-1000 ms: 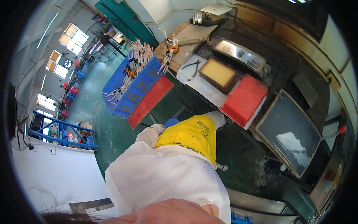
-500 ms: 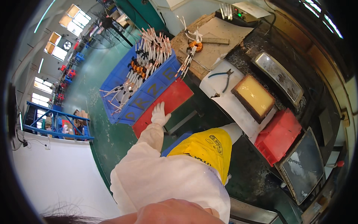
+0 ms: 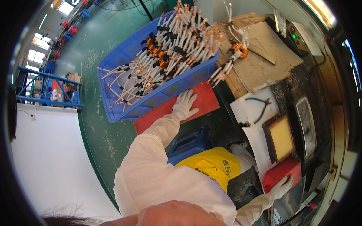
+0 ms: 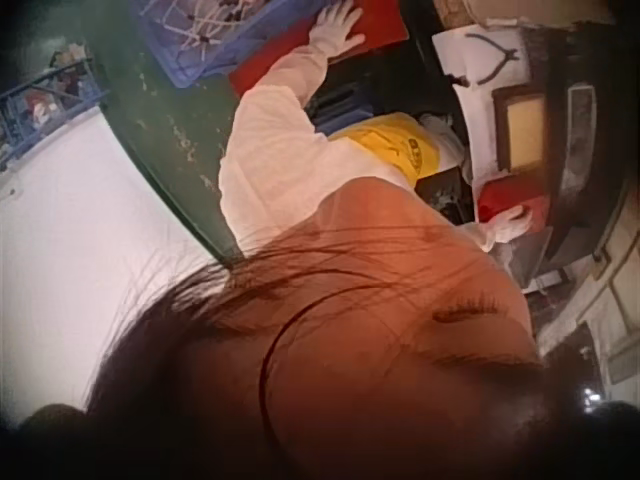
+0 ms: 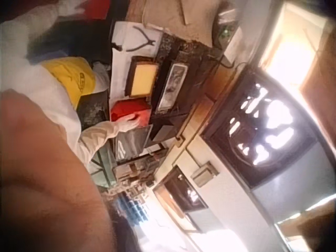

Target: Tinning the ends of electrical wire harnesses using a solder pot.

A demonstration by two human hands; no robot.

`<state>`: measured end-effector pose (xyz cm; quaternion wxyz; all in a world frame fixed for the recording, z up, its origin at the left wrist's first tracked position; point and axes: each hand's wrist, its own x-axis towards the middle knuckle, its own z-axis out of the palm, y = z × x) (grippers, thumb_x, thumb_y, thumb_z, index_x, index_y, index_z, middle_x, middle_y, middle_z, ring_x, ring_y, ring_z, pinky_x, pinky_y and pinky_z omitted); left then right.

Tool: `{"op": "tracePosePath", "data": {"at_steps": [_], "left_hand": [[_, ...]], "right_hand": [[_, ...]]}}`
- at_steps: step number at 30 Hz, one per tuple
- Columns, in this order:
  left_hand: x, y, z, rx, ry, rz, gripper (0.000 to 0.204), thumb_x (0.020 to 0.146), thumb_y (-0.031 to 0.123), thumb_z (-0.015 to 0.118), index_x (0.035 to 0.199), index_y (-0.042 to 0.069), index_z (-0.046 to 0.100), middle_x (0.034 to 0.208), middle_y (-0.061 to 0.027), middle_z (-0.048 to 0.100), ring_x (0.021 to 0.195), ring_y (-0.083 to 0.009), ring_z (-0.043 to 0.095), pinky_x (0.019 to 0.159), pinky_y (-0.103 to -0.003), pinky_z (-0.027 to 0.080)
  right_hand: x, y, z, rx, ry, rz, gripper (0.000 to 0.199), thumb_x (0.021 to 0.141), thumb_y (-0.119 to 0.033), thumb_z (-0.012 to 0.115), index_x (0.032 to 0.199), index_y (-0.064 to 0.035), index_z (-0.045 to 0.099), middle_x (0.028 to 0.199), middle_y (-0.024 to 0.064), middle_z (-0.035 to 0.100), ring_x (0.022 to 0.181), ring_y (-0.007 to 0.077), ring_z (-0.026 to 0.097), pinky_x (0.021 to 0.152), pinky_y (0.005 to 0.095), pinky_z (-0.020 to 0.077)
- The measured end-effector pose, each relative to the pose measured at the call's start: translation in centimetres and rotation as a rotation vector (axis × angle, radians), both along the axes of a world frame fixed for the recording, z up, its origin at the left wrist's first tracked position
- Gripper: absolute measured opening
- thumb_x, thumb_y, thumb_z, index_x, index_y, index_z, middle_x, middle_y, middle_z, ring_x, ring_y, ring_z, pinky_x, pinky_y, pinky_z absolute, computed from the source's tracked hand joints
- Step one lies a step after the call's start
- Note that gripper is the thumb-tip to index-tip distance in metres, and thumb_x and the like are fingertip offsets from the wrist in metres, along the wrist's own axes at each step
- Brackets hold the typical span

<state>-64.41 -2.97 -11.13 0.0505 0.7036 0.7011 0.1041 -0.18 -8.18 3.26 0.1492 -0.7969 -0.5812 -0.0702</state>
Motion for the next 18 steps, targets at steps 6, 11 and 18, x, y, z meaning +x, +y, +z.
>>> {"op": "tracePosePath", "data": {"at_steps": [6, 11, 18], "left_hand": [[-0.1, 0.2, 0.8, -0.005, -0.020, 0.023, 0.072, 0.087, 0.057, 0.053, 0.143, 0.012, 0.043, 0.152, -0.0170, 0.033, 0.142, -0.0334, 0.028, 0.117, -0.050, 0.018], [-0.5, 0.5, 0.9, 0.000, -0.087, 0.041, 0.070, 0.087, 0.055, 0.053, 0.142, 0.012, 0.044, 0.151, -0.0166, 0.035, 0.140, -0.0332, 0.029, 0.116, -0.049, 0.019], [-0.9, 0.1, 0.8, 0.041, -0.106, 0.021, 0.070, 0.087, 0.054, 0.054, 0.141, 0.012, 0.045, 0.150, -0.0169, 0.036, 0.140, -0.0335, 0.030, 0.116, -0.049, 0.020]], "right_hand": [[1.5, 1.4, -1.0, -0.037, -0.030, -0.064, 0.052, 0.099, -0.041, 0.051, 0.134, -0.0028, 0.054, 0.136, 0.0189, 0.053, 0.127, 0.0337, 0.048, 0.108, 0.0408, 0.0375], [-1.5, 3.2, -0.4, -0.126, -0.153, -0.330, 0.065, 0.093, -0.054, 0.055, 0.137, -0.0065, 0.051, 0.135, 0.0162, 0.054, 0.127, 0.0320, 0.048, 0.107, 0.0405, 0.0382], [-2.5, 2.8, 0.3, -0.144, -0.100, -0.350, 0.063, 0.095, -0.053, 0.052, 0.138, -0.0075, 0.050, 0.137, 0.0174, 0.052, 0.129, 0.0327, 0.046, 0.108, 0.0404, 0.0378]]}}
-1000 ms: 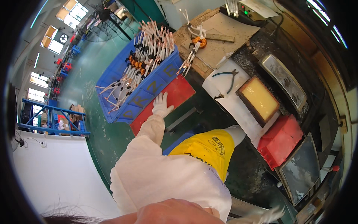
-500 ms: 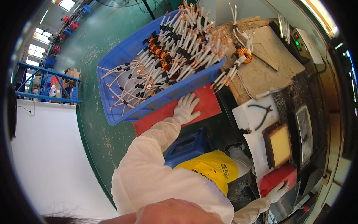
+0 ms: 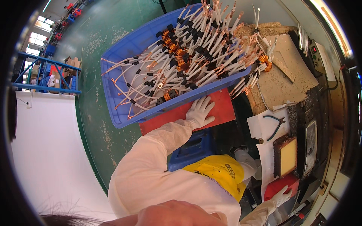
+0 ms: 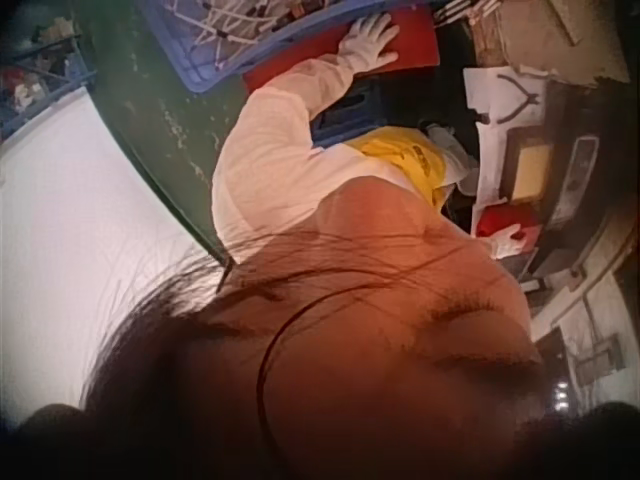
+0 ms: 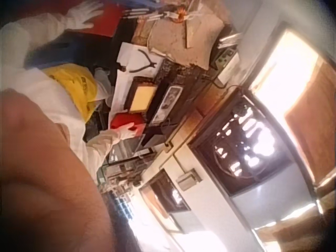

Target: Tinning the ends of electrical wire harnesses using a solder pot.

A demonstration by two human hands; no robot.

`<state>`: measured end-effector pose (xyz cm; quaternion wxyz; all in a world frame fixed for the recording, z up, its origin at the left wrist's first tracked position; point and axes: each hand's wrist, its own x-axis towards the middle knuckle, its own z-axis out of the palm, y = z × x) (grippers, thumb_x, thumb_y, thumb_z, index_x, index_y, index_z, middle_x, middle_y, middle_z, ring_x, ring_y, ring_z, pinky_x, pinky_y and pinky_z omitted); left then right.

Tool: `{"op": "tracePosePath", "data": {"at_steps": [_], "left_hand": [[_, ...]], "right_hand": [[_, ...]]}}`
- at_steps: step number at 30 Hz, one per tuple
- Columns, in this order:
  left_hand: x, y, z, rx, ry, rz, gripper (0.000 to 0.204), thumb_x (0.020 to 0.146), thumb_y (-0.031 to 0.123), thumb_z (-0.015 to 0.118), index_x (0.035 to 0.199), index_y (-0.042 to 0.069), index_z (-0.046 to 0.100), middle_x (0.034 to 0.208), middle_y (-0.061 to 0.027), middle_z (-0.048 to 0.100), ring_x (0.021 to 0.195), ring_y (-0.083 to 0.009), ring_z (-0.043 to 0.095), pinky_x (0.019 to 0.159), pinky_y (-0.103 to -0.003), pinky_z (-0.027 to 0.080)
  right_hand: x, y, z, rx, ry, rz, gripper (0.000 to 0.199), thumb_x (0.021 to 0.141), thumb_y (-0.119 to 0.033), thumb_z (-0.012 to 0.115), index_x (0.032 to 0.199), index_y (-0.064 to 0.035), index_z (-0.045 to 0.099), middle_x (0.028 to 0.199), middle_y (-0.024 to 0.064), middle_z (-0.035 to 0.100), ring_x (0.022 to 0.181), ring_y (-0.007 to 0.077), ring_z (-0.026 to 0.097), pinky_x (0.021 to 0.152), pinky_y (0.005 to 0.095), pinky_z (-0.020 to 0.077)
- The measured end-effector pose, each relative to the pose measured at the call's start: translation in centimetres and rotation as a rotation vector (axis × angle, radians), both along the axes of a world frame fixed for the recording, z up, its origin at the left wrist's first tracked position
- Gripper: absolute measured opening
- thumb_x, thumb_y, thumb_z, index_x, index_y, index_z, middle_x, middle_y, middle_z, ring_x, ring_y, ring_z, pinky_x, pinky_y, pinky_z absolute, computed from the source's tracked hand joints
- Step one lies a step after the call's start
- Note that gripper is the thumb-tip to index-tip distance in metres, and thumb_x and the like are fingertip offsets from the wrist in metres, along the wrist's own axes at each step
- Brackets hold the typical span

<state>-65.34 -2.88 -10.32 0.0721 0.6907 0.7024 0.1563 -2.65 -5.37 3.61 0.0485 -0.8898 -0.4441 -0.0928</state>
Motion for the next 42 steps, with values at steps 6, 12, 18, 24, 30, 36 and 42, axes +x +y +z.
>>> {"op": "tracePosePath", "data": {"at_steps": [6, 12, 18, 24, 30, 36, 42], "left_hand": [[0.4, 0.7, -0.2, 0.017, 0.038, -0.003, 0.070, 0.086, 0.053, 0.056, 0.140, 0.011, 0.046, 0.149, -0.0185, 0.038, 0.139, -0.0347, 0.032, 0.115, -0.051, 0.021], [0.4, 0.6, -0.7, 0.047, 0.075, -0.008, 0.069, 0.084, 0.050, 0.059, 0.139, 0.010, 0.047, 0.147, -0.0186, 0.039, 0.138, -0.0352, 0.033, 0.114, -0.052, 0.024], [1.4, 0.9, -0.8, 0.058, 0.080, 0.015, 0.066, 0.085, 0.047, 0.060, 0.139, 0.012, 0.048, 0.147, -0.0173, 0.040, 0.138, -0.0349, 0.033, 0.115, -0.052, 0.024], [1.3, 0.6, -1.1, 0.131, 0.053, 0.020, 0.055, 0.086, 0.036, 0.060, 0.135, 0.012, 0.050, 0.145, -0.0158, 0.042, 0.135, -0.0342, 0.036, 0.113, -0.051, 0.027], [1.0, 0.8, -0.7, 0.107, 0.058, 0.020, 0.055, 0.085, 0.036, 0.061, 0.134, 0.013, 0.051, 0.145, -0.0150, 0.042, 0.134, -0.0337, 0.037, 0.113, -0.050, 0.029], [1.1, 1.2, -0.4, 0.053, 0.039, 0.018, 0.056, 0.085, 0.034, 0.061, 0.136, 0.014, 0.050, 0.146, -0.0147, 0.041, 0.136, -0.0339, 0.035, 0.112, -0.051, 0.028], [1.2, 1.5, -0.1, 0.034, 0.073, 0.042, 0.058, 0.084, 0.036, 0.061, 0.136, 0.015, 0.050, 0.146, -0.0143, 0.042, 0.136, -0.0329, 0.036, 0.113, -0.051, 0.028]], "right_hand": [[0.3, -0.4, 0.3, 0.058, 0.077, 0.014, 0.060, 0.097, -0.049, 0.049, 0.138, -0.0057, 0.050, 0.139, 0.0199, 0.050, 0.130, 0.0346, 0.045, 0.109, 0.0411, 0.0358], [0.6, 0.3, -0.6, 0.083, 0.079, 0.057, 0.060, 0.098, -0.050, 0.047, 0.139, -0.0064, 0.049, 0.141, 0.0211, 0.047, 0.131, 0.0358, 0.043, 0.110, 0.0415, 0.0343], [1.8, -0.2, -1.0, 0.080, 0.044, 0.052, 0.059, 0.098, -0.049, 0.048, 0.139, -0.0073, 0.049, 0.140, 0.0214, 0.048, 0.131, 0.0359, 0.044, 0.110, 0.0422, 0.0345], [2.7, -0.2, -1.5, 0.049, 0.003, 0.076, 0.057, 0.098, -0.049, 0.048, 0.138, -0.0091, 0.050, 0.138, 0.0191, 0.050, 0.129, 0.0355, 0.045, 0.109, 0.0424, 0.0364], [1.7, -0.4, -1.3, 0.043, -0.002, 0.046, 0.056, 0.098, -0.049, 0.047, 0.139, -0.0113, 0.049, 0.140, 0.0172, 0.049, 0.130, 0.0350, 0.045, 0.109, 0.0423, 0.0361], [1.1, -0.2, -1.0, 0.049, 0.003, 0.017, 0.056, 0.098, -0.048, 0.048, 0.139, -0.0106, 0.049, 0.140, 0.0162, 0.049, 0.130, 0.0345, 0.045, 0.109, 0.0426, 0.0364], [0.6, 0.0, -0.5, 0.060, -0.002, 0.034, 0.054, 0.098, -0.046, 0.050, 0.138, -0.0093, 0.051, 0.139, 0.0167, 0.050, 0.129, 0.0348, 0.046, 0.107, 0.0434, 0.0378]]}}
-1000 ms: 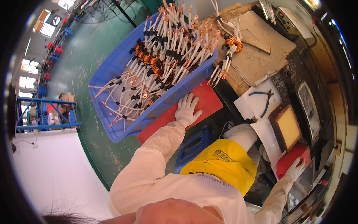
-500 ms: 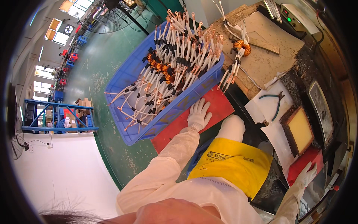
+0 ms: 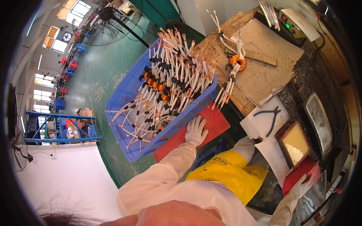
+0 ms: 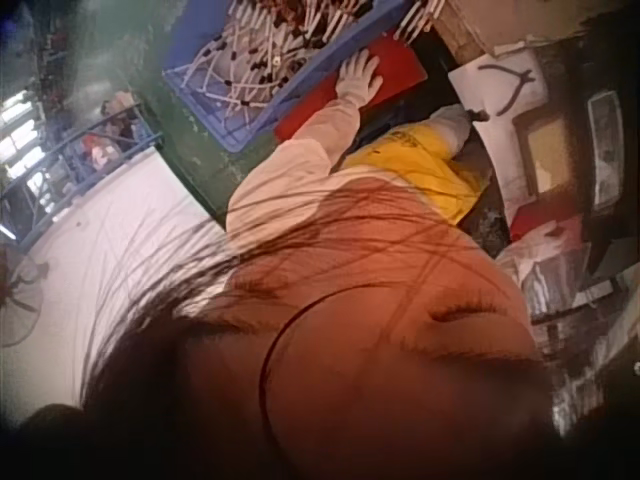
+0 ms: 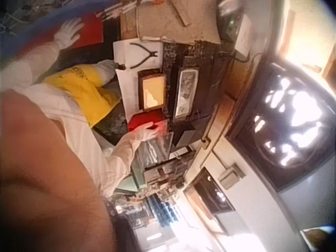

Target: Tinning the ends of electrical wire harnesses using a solder pot.

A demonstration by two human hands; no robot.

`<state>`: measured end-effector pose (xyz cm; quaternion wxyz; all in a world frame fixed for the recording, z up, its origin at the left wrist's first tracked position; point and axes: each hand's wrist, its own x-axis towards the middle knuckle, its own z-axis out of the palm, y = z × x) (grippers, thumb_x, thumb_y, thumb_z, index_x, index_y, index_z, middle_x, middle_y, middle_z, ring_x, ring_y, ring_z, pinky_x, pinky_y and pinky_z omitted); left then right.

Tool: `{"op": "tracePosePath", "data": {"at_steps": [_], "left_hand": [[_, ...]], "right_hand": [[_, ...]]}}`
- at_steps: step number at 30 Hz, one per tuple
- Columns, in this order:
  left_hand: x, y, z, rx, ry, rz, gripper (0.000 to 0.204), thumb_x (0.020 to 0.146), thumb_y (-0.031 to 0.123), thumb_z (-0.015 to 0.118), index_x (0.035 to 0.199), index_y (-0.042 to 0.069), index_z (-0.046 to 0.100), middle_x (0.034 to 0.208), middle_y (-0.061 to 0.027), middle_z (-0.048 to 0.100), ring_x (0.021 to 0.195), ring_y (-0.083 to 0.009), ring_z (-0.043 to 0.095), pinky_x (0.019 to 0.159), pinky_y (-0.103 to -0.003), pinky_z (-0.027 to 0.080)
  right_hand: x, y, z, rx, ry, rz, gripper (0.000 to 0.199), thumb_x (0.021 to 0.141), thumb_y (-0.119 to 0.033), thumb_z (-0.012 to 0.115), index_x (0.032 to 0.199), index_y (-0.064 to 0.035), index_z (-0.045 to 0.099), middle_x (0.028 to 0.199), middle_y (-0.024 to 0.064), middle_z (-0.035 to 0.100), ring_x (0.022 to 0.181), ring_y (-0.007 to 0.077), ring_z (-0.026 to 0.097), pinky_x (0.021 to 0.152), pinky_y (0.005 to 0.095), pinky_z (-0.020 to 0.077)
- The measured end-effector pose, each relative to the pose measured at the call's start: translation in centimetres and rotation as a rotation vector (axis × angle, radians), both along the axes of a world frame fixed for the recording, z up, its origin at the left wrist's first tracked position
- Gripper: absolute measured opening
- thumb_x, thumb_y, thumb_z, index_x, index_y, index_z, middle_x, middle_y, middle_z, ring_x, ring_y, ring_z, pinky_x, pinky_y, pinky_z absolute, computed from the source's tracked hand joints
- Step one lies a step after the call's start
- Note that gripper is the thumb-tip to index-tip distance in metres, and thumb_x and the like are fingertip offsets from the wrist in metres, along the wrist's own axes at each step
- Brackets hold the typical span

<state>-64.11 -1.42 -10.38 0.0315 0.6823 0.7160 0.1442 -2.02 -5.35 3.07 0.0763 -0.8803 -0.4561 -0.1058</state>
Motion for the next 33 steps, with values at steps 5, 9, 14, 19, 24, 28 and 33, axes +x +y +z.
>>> {"op": "tracePosePath", "data": {"at_steps": [5, 9, 14, 19, 24, 28, 33], "left_hand": [[0.4, 0.2, -0.1, -0.005, 0.005, -0.033, 0.058, 0.084, 0.037, 0.062, 0.136, 0.014, 0.050, 0.146, -0.0151, 0.041, 0.135, -0.0340, 0.037, 0.112, -0.051, 0.029], [0.1, 0.2, 0.0, -0.102, 0.037, -0.023, 0.058, 0.085, 0.038, 0.059, 0.136, 0.013, 0.049, 0.145, -0.0174, 0.042, 0.133, -0.0372, 0.038, 0.110, -0.054, 0.030], [-0.1, 0.2, -0.2, -0.052, 0.058, -0.072, 0.058, 0.085, 0.038, 0.058, 0.137, 0.013, 0.048, 0.145, -0.0179, 0.041, 0.133, -0.0378, 0.037, 0.110, -0.055, 0.029], [0.2, 0.5, -0.4, -0.021, 0.092, -0.083, 0.057, 0.085, 0.037, 0.057, 0.137, 0.013, 0.048, 0.145, -0.0168, 0.041, 0.133, -0.0375, 0.037, 0.110, -0.054, 0.029], [0.3, -0.5, -1.0, 0.031, 0.096, -0.074, 0.057, 0.086, 0.038, 0.058, 0.137, 0.013, 0.048, 0.143, -0.0178, 0.043, 0.132, -0.0377, 0.038, 0.109, -0.056, 0.031], [-0.1, -0.7, -2.1, 0.109, 0.088, -0.111, 0.057, 0.086, 0.038, 0.058, 0.136, 0.013, 0.049, 0.144, -0.0177, 0.043, 0.132, -0.0379, 0.039, 0.109, -0.055, 0.031], [-0.1, -1.2, -2.2, 0.128, 0.091, -0.084, 0.057, 0.086, 0.039, 0.059, 0.136, 0.013, 0.050, 0.144, -0.0169, 0.043, 0.132, -0.0376, 0.040, 0.108, -0.054, 0.032]], "right_hand": [[-0.5, -0.6, 0.6, 0.015, -0.005, -0.045, 0.053, 0.098, -0.044, 0.052, 0.137, -0.0075, 0.051, 0.138, 0.0183, 0.050, 0.128, 0.0359, 0.047, 0.107, 0.0441, 0.0382], [-1.0, -0.3, 0.5, 0.080, 0.028, 0.057, 0.051, 0.097, -0.037, 0.055, 0.135, -0.0028, 0.051, 0.137, 0.0237, 0.049, 0.127, 0.0402, 0.045, 0.108, 0.0452, 0.0364], [-2.0, 0.2, 0.6, 0.082, 0.086, -0.062, 0.052, 0.097, -0.041, 0.053, 0.138, -0.0094, 0.050, 0.141, 0.0182, 0.047, 0.133, 0.0365, 0.041, 0.110, 0.0421, 0.0338], [-2.9, -0.2, 1.1, 0.125, 0.061, -0.083, 0.051, 0.097, -0.041, 0.053, 0.137, -0.0106, 0.051, 0.141, 0.0170, 0.048, 0.132, 0.0354, 0.042, 0.110, 0.0424, 0.0351], [-1.7, -0.4, 0.2, 0.108, -0.015, -0.021, 0.051, 0.096, -0.041, 0.052, 0.137, -0.0109, 0.051, 0.142, 0.0156, 0.048, 0.131, 0.0343, 0.043, 0.109, 0.0430, 0.0354], [-1.0, -0.9, 0.4, 0.025, 0.027, -0.053, 0.053, 0.097, -0.043, 0.049, 0.139, -0.0097, 0.049, 0.144, 0.0159, 0.046, 0.134, 0.0334, 0.040, 0.112, 0.0427, 0.0325], [-3.9, -3.1, 2.6, 0.279, 0.160, 0.127, 0.047, 0.099, -0.035, 0.050, 0.137, -0.0083, 0.050, 0.143, 0.0165, 0.047, 0.133, 0.0342, 0.042, 0.110, 0.0409, 0.0339]]}}
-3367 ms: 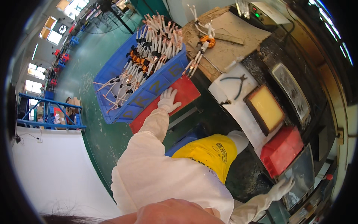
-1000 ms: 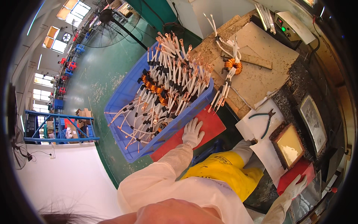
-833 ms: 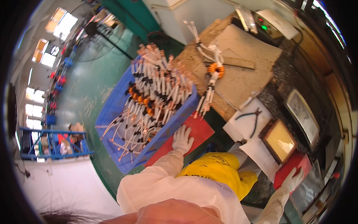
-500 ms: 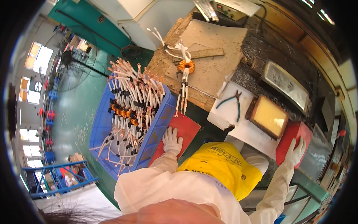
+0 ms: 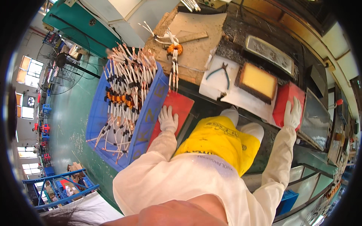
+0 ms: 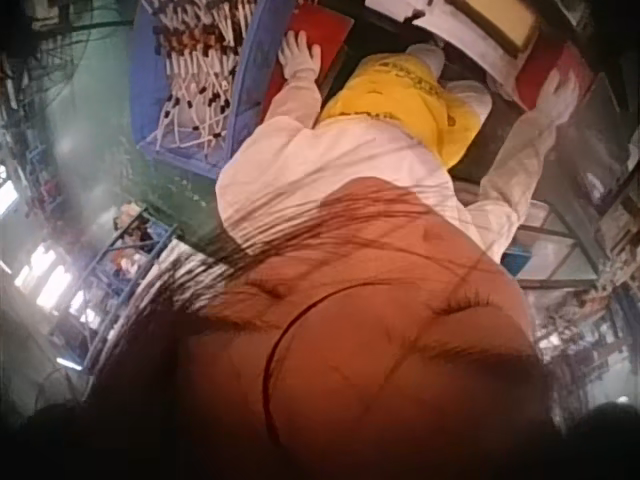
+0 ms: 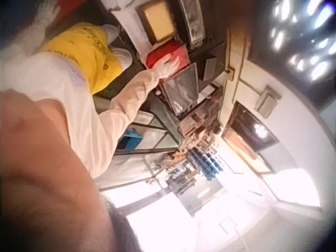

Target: Tinning the ends of electrical wire harnesses using a solder pot.

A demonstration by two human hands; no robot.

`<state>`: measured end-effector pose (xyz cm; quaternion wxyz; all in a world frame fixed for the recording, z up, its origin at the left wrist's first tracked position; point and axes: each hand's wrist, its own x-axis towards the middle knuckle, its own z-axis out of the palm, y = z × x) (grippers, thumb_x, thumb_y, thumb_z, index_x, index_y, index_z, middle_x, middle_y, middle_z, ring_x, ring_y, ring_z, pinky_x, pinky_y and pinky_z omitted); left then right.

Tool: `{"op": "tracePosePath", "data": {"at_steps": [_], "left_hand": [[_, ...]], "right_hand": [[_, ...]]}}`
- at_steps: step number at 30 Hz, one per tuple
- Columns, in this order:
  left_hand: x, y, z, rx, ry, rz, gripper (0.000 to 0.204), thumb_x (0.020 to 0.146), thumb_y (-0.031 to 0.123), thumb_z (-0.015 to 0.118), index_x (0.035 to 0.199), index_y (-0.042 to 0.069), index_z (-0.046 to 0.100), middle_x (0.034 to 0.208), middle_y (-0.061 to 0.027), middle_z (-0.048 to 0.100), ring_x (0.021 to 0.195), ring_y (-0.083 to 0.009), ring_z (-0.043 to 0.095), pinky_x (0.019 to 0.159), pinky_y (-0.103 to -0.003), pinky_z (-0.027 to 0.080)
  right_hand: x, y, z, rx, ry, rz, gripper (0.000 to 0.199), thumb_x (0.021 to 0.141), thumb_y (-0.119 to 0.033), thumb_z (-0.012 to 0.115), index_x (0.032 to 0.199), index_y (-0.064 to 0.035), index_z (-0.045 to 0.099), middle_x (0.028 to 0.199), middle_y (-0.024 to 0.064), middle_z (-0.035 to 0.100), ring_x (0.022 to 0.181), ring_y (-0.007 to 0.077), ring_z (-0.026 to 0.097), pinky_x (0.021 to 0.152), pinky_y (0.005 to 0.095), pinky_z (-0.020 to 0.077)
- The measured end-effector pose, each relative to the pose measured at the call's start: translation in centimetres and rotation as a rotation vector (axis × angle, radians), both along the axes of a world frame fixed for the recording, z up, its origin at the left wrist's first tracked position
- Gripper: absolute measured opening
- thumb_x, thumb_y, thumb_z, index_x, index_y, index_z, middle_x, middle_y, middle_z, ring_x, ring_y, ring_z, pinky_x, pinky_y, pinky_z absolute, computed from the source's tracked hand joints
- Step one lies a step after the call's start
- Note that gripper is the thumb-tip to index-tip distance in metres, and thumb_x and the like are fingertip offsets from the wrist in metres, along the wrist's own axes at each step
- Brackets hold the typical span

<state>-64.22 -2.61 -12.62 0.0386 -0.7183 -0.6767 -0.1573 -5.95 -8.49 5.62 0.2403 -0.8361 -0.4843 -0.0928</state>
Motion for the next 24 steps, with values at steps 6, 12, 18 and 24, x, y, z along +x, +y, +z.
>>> {"op": "tracePosePath", "data": {"at_steps": [6, 12, 18, 24], "left_hand": [[0.6, 1.0, -2.6, 0.078, 0.036, 0.041, 0.055, 0.086, 0.039, 0.058, 0.136, 0.016, 0.051, 0.145, -0.0166, 0.043, 0.133, -0.0368, 0.038, 0.109, -0.056, 0.031], [1.5, 2.3, -1.3, -0.184, -0.006, 0.152, 0.058, 0.086, 0.042, 0.055, 0.138, 0.016, 0.049, 0.148, -0.0161, 0.038, 0.138, -0.0388, 0.031, 0.112, -0.057, 0.027], [2.2, 6.5, 6.8, -0.492, -0.538, 0.215, 0.048, 0.090, 0.046, 0.053, 0.119, 0.011, 0.065, 0.114, -0.0178, 0.065, 0.119, -0.0321, 0.057, 0.101, -0.043, 0.043], [6.0, 12.0, 16.3, -0.111, -0.814, 0.082, 0.042, 0.092, 0.042, 0.057, 0.109, 0.004, 0.068, 0.101, -0.0158, 0.069, 0.098, -0.0293, 0.066, 0.090, -0.038, 0.049]], "right_hand": [[-8.1, -7.2, 1.8, 0.165, 0.649, 0.153, 0.028, 0.099, -0.017, 0.056, 0.120, -0.0008, 0.063, 0.117, 0.0084, 0.065, 0.111, 0.0152, 0.059, 0.098, 0.0263, 0.0423], [-10.5, -14.9, -5.7, 0.430, 1.412, 0.196, 0.032, 0.101, -0.022, 0.054, 0.120, 0.0013, 0.063, 0.114, 0.0126, 0.067, 0.110, 0.0244, 0.063, 0.102, 0.0354, 0.0457], [-12.6, -17.9, -9.5, 0.855, 2.129, 0.032, 0.053, 0.099, -0.036, 0.054, 0.140, -0.0036, 0.044, 0.131, 0.0146, 0.056, 0.117, 0.0312, 0.058, 0.110, 0.0440, 0.0404], [-12.1, -18.6, -16.8, 1.111, 2.429, -0.022, 0.060, 0.095, -0.042, 0.060, 0.140, -0.0062, 0.044, 0.137, 0.0084, 0.051, 0.123, 0.0256, 0.051, 0.109, 0.0525, 0.0401]]}}
